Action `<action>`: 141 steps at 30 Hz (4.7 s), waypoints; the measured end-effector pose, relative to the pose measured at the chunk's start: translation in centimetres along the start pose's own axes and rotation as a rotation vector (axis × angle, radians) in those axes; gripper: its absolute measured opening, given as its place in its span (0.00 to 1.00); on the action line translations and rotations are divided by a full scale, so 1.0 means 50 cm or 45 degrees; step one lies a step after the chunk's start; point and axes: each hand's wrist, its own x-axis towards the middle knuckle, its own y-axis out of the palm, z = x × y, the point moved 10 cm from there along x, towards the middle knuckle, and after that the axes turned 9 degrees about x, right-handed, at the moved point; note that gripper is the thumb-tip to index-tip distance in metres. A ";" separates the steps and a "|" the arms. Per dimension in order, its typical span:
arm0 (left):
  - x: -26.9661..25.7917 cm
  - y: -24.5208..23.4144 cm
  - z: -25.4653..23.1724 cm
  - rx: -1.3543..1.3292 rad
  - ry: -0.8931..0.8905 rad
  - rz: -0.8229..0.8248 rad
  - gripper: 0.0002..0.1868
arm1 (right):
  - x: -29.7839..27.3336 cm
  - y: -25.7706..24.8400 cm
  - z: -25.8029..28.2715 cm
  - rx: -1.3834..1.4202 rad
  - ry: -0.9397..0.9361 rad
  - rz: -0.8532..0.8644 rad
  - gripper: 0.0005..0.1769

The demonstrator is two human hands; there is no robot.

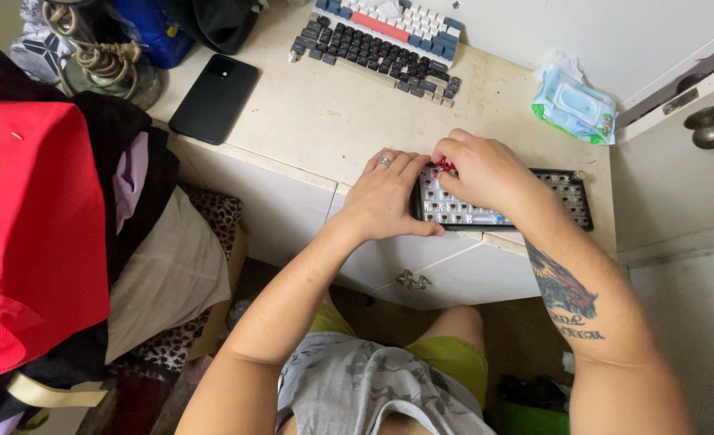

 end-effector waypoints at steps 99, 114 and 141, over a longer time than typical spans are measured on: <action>0.003 0.004 -0.009 0.149 -0.047 0.081 0.70 | -0.092 -0.014 -0.061 0.463 -0.121 -0.232 0.44; 0.006 -0.006 -0.021 0.132 -0.015 0.026 0.66 | -0.284 0.005 -0.094 0.112 -0.012 -0.994 0.29; 0.006 -0.011 0.009 -0.115 -0.238 -0.115 0.61 | -0.325 -0.012 -0.129 0.477 -0.042 -1.193 0.17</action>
